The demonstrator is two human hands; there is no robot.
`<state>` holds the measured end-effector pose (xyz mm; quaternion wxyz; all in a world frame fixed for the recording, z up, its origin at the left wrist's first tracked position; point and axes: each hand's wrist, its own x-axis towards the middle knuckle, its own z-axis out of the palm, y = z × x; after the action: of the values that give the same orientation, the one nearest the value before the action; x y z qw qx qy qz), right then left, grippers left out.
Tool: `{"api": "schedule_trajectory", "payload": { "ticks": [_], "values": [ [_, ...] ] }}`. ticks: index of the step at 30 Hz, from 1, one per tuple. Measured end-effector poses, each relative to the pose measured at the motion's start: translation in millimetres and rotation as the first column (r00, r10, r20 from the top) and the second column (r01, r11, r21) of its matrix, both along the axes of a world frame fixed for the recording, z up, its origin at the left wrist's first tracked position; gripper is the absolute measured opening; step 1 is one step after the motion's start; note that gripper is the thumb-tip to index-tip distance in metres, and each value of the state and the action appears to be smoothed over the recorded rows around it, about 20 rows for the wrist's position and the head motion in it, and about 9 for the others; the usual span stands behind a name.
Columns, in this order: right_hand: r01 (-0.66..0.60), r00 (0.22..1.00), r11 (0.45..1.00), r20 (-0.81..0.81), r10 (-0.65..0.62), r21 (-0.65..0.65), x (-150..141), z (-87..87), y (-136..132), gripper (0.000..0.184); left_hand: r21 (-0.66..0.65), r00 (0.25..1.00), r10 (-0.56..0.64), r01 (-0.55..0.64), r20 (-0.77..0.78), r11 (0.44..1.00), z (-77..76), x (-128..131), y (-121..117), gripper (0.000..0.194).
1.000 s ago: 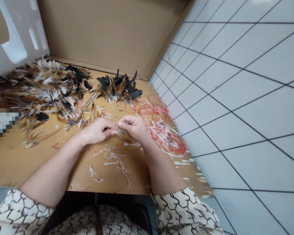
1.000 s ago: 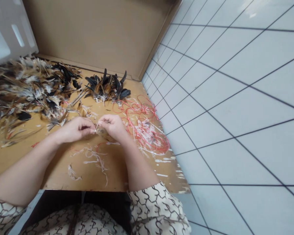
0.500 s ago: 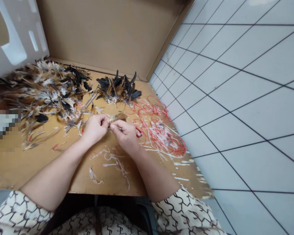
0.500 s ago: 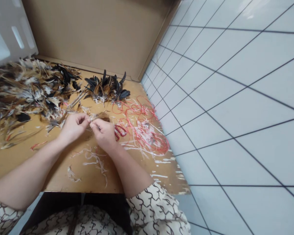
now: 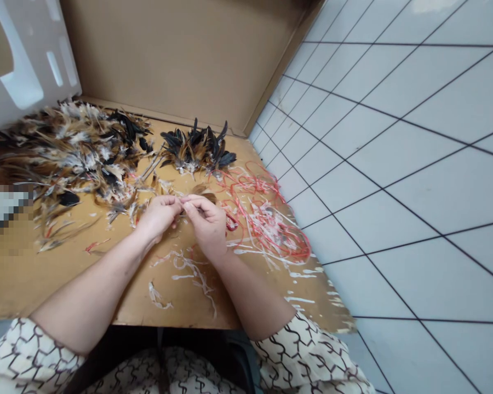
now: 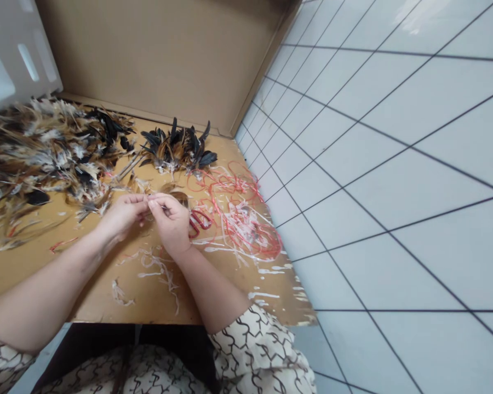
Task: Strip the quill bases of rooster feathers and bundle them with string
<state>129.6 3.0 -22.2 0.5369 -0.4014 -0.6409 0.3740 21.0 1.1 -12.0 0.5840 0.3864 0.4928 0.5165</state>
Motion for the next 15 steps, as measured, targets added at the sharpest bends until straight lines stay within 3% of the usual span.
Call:
{"api": "schedule_trajectory", "payload": {
  "ticks": [5,12,15],
  "values": [
    [-0.036,0.995,0.981,-0.094,0.018,-0.192,0.9,-2.9,5.3,0.018,-0.086,0.997,-0.061,0.064,0.043,0.994,2.3,2.2,-1.7,0.011],
    [-0.102,0.993,0.962,-0.078,0.084,-0.255,9.9,-12.6,18.2,0.023,-0.118,0.954,-0.235,0.216,-0.186,0.969,5.4,-6.5,-0.4,0.012],
    [-0.118,0.991,0.953,-0.087,0.097,-0.279,11.1,-16.0,20.5,0.022,-0.123,0.94,-0.264,0.242,-0.216,0.962,3.8,-5.4,-1.1,0.013]
  ]
}}
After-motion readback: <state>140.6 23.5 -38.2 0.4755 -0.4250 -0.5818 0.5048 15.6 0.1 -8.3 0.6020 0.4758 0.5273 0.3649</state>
